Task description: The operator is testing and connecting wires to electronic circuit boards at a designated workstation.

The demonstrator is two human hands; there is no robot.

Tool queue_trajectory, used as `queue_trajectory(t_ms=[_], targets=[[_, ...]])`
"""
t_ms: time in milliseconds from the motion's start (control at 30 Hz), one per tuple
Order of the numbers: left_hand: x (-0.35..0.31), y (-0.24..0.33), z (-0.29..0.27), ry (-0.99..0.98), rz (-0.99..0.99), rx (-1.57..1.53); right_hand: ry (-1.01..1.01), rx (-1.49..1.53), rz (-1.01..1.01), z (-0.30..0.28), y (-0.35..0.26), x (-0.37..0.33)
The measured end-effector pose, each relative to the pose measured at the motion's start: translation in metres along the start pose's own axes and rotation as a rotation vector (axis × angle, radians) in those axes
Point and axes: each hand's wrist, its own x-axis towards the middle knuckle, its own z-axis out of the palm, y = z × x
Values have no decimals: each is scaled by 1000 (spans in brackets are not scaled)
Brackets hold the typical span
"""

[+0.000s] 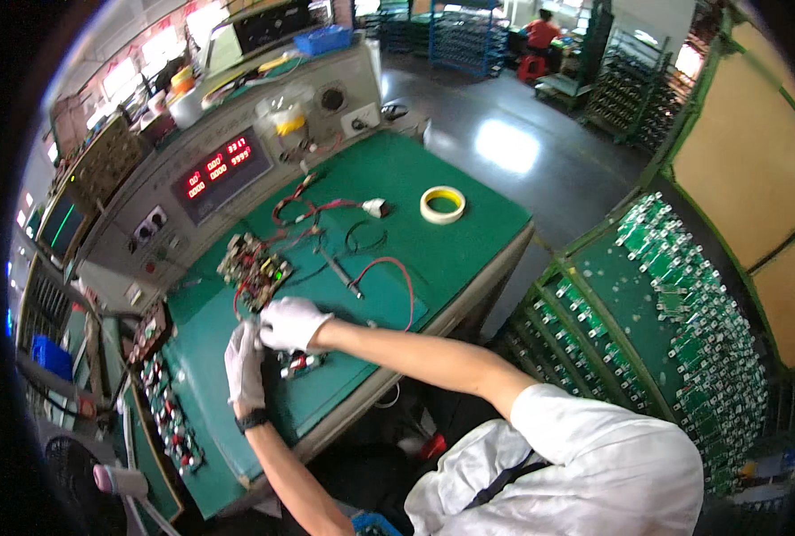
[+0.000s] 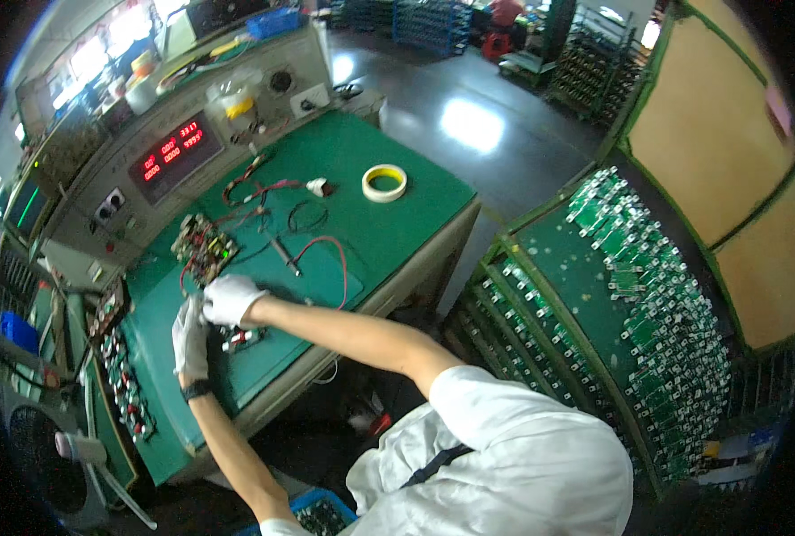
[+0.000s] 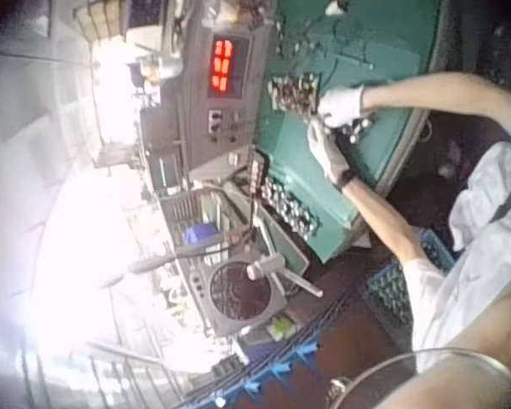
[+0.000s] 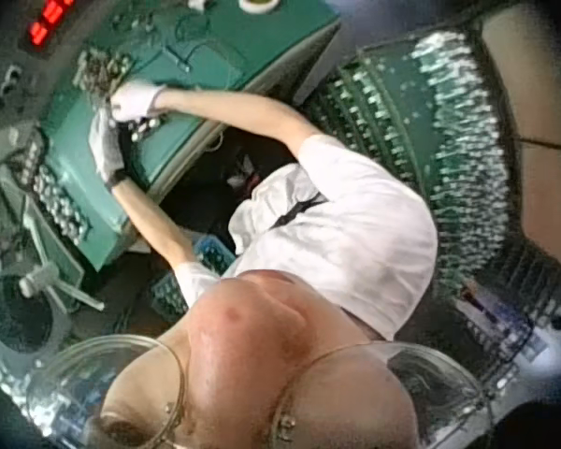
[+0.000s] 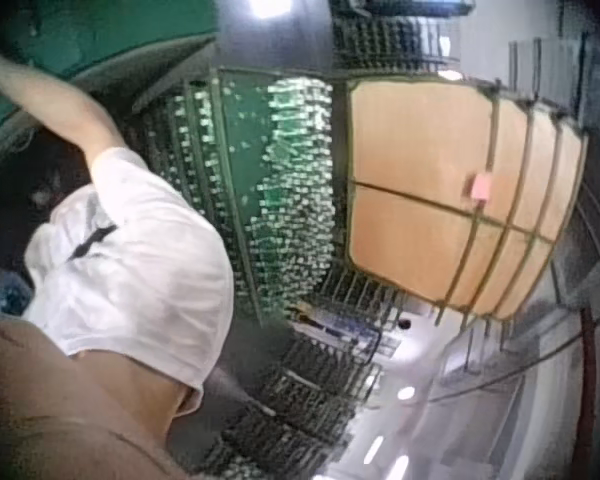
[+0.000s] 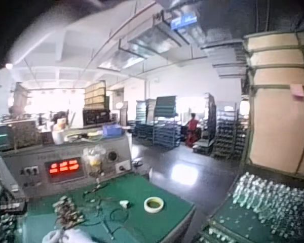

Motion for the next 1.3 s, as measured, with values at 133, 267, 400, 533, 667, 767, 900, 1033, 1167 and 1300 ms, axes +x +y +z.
queue_trajectory(t_ms=[133, 267, 400, 533, 667, 767, 900, 1033, 1167, 1300], targets=[[8, 2, -1, -116, -194, -150, 80, -12, -6, 3, 6, 1], [8, -6, -3, -40, -166, -158, 76, 46, 17, 9, 0, -1], [13, 2, 7, 166, -243, -318, 36, 57, 61, 6, 0, -4], [16, -8, -5, 171, -281, -432, 22, 45, 46, -3, 1, -16], [2, -26, -21, 85, 66, 26, 35, 35, 27, -10, -5, -24], [-5, -8, -7, 69, 6, -22, 131, 6, -43, -27, 22, -31], [-17, 7, 4, 290, -108, -121, 310, -110, -143, -76, 65, -43], [-46, 9, 8, 520, -55, -34, 347, 70, 36, -120, 117, -57], [-72, 11, 17, 429, 166, 202, 480, 88, 142, -136, 179, -70], [-86, 28, 42, 228, 148, 631, 548, 2, 42, -124, 207, -85]])
